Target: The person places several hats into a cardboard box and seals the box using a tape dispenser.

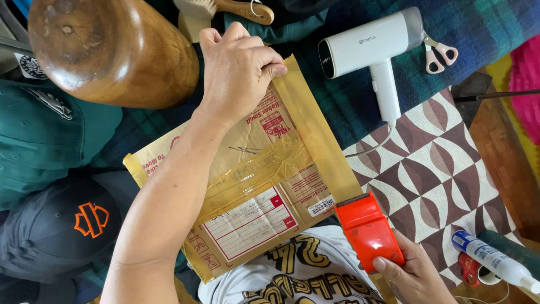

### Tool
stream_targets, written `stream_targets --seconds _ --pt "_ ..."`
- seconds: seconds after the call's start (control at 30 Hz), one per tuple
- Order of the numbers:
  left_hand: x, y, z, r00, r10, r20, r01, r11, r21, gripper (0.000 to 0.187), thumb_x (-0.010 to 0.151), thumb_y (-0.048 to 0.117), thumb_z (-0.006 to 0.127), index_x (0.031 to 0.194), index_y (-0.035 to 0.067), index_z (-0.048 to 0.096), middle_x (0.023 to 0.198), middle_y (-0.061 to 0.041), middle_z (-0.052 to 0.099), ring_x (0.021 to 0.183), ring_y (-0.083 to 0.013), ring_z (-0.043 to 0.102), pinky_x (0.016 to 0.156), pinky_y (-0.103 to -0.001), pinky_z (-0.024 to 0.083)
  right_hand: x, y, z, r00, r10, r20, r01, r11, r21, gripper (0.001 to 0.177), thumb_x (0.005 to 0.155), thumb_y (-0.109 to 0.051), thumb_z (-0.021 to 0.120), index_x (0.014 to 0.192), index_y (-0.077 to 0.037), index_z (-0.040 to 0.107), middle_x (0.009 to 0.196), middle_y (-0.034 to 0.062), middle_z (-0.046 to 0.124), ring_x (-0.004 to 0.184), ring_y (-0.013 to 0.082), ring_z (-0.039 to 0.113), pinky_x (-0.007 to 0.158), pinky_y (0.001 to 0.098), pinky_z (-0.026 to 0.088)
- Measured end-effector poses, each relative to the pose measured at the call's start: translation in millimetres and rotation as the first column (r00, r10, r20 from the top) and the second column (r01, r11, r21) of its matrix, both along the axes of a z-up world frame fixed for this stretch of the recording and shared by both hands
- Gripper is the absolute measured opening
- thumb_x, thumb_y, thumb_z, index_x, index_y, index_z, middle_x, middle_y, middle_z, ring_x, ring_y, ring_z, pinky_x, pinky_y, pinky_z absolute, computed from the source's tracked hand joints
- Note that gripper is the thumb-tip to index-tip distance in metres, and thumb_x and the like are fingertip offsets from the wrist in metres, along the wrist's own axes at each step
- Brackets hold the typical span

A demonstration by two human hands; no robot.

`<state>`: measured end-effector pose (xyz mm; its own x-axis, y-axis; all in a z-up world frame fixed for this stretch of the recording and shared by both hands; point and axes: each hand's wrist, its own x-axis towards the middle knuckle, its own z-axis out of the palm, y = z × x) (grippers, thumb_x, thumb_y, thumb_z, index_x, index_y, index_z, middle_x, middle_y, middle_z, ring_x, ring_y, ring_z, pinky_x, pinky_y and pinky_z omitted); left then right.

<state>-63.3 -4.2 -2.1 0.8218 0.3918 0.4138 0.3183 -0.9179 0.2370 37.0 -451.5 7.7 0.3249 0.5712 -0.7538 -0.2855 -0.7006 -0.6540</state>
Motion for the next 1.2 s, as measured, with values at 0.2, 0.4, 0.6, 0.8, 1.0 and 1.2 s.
stream_targets --seconds 0.2,0.4,0.6,0.8,1.0,1.2 --pt "-5 -4 -5 0.993 0.05 -0.105 -0.053 0.998 -0.031 0.029 0.098 0.043 0.079 0.119 0.026 0.069 0.094 0.006 0.067 0.093 -0.0226 0.054 0.076 -0.045 0.03 6 2 6 0.978 0.174 0.112 -0.182 0.981 0.061 0.024 0.089 -0.03 0.07 0.098 -0.007 0.073 0.07 0.0015 0.067 0.057 0.0132 0.055 0.055 0.028 0.043" --pt "-2 -10 -13 0.982 0.077 -0.174 -0.118 0.962 -0.245 0.039 0.104 0.037 0.075 0.131 0.009 0.07 0.092 -0.004 0.079 0.082 -0.0277 0.072 0.067 -0.046 0.048 4 -6 5 0.975 0.191 0.115 -0.201 0.976 0.084 0.027 0.09 -0.035 0.07 0.091 -0.007 0.069 0.061 0.002 0.061 0.048 0.0129 0.052 0.046 0.027 0.041" --pt "-7 -8 -19 0.987 0.097 -0.129 -0.125 0.965 -0.23 0.023 0.103 0.038 0.082 0.096 0.016 0.084 0.083 -0.004 0.08 0.068 -0.0289 0.071 0.055 -0.045 0.05 2 -31 -4 0.979 0.156 0.128 -0.168 0.982 0.09 0.03 0.088 -0.035 0.073 0.086 -0.005 0.07 0.066 0.0032 0.06 0.052 0.0138 0.053 0.048 0.0276 0.041" --pt "-5 -8 -18 0.988 0.095 -0.124 -0.126 0.956 -0.267 0.026 0.106 0.04 0.08 0.096 0.015 0.083 0.082 -0.002 0.08 0.067 -0.0253 0.072 0.056 -0.042 0.053 3 -23 -19 0.987 0.147 0.065 -0.154 0.979 0.133 0.032 0.09 -0.034 0.07 0.097 -0.003 0.072 0.068 0.0036 0.06 0.05 0.0132 0.051 0.046 0.0266 0.039" --pt "-6 -8 -19 0.99 0.075 -0.121 -0.104 0.962 -0.252 0.026 0.107 0.04 0.079 0.097 0.015 0.083 0.083 -0.002 0.08 0.068 -0.0254 0.073 0.057 -0.042 0.053 -2 -29 -22 0.984 0.126 0.127 -0.145 0.978 0.152 0.031 0.09 -0.034 0.07 0.085 -0.004 0.071 0.069 0.0024 0.055 0.052 0.0125 0.047 0.047 0.0266 0.034" --pt "-8 -6 -20 0.993 0.067 -0.102 -0.091 0.964 -0.248 0.026 0.108 0.038 0.08 0.097 0.015 0.082 0.083 -0.002 0.08 0.068 -0.0253 0.073 0.056 -0.041 0.054 -8 -20 -17 0.978 0.142 0.15 -0.155 0.985 0.08 0.032 0.089 -0.036 0.07 0.086 -0.004 0.07 0.067 0.0027 0.056 0.052 0.0134 0.047 0.048 0.0274 0.035"
